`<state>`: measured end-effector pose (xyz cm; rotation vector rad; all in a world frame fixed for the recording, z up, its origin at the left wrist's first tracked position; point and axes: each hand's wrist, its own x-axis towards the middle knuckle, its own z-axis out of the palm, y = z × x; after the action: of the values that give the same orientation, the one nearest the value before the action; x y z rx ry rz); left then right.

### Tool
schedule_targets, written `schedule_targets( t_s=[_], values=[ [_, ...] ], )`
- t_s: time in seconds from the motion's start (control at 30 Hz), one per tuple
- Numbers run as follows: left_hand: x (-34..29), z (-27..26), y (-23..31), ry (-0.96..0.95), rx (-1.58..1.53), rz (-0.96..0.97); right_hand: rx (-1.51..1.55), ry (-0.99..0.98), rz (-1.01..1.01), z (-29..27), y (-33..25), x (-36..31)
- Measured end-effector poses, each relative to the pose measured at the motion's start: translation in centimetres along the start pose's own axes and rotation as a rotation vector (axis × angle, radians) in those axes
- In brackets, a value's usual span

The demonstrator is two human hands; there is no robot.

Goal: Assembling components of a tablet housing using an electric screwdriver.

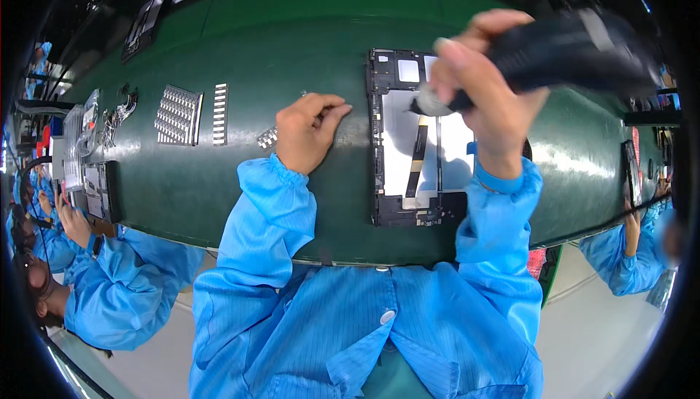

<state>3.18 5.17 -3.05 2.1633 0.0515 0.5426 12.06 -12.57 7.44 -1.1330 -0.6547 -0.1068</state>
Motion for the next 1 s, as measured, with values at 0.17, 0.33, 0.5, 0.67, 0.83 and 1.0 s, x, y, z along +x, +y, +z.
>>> schedule_targets(
  t_s=[0.17, 0.33, 0.5, 0.67, 0.83, 1.0],
  values=[
    [0.3, -0.2, -0.3, 0.029, -0.030, -0.013, -0.056, -0.096, 0.034, 3.3, 3.3, 1.1],
    [0.3, -0.1, -0.6, 0.026, -0.037, -0.020, -0.176, -0.154, 0.111, 3.1, 4.0, 0.9],
    [0.2, -0.2, -1.0, 0.019, -0.027, 0.014, -0.112, -0.096, 0.129, 3.3, 4.8, 0.8],
    [0.1, -0.1, -0.9, 0.028, -0.044, 0.011, -0.104, -0.108, 0.118, 3.3, 4.7, 0.7],
    [-0.1, 0.0, -0.8, 0.038, -0.083, -0.068, -0.107, -0.104, 0.102, 3.2, 4.8, 0.6],
    [-0.3, 0.2, -0.8, 0.075, -0.164, -0.185, -0.115, -0.135, 0.104, 3.2, 4.8, 0.3]
  ],
)
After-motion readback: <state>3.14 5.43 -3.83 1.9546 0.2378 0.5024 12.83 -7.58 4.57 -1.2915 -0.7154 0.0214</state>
